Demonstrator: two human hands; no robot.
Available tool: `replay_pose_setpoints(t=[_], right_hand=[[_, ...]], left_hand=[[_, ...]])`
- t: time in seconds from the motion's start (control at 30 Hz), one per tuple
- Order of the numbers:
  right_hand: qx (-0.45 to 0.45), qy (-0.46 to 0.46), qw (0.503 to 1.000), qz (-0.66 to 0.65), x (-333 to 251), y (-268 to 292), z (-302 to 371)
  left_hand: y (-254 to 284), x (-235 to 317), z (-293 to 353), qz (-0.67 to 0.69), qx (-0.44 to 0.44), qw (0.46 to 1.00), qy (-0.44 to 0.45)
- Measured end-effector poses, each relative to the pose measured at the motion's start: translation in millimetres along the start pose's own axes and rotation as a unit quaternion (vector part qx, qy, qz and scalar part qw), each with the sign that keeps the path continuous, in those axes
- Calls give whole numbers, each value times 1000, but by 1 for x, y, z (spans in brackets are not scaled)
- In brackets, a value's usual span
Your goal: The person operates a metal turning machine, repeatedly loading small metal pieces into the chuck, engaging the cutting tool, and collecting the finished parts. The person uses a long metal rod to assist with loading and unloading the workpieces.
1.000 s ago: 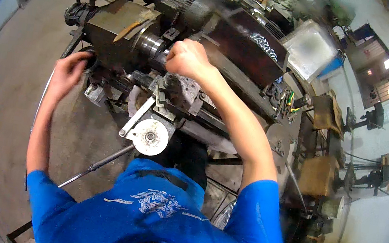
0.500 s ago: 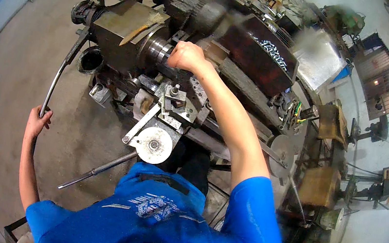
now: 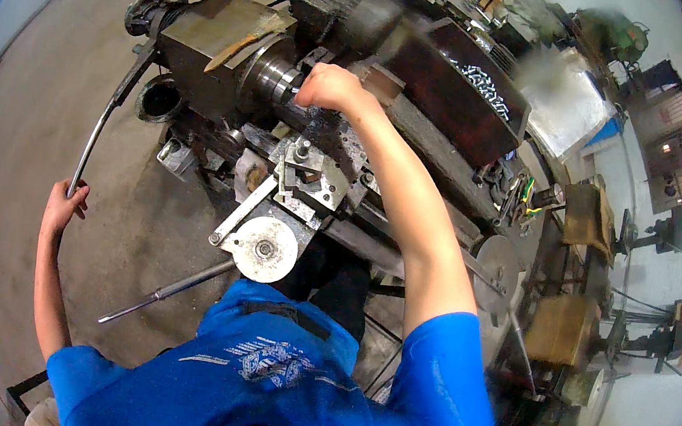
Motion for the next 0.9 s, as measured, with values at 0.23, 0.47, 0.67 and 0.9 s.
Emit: replay_pose_setpoints(t=[0.23,0.47,0.67,0.9], right_hand=[[-7,-27,997,68,-14,4,4],[-17,-34,999,37,-20,9,14],[-33,-9,999,13,-23,15,16],[-44,-7,998,34,-30,15,19]], left_hand=[[-2,-1,-1,-17,7,1000,5],[-1,-2,0,-11,7,1000,13],[8,12,23,-319,137,925,-156],[12,-40,9,-379,152,907,-105]])
Point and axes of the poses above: each hand's wrist, its own z-axis away from the middle knuckle, its own y-axis out of the back of the hand, x = y × z, the point moved 1 cm from there along -z, towards the middle knuckle, and after that the axes turned 10 degrees about x, right-handed, at the moved point
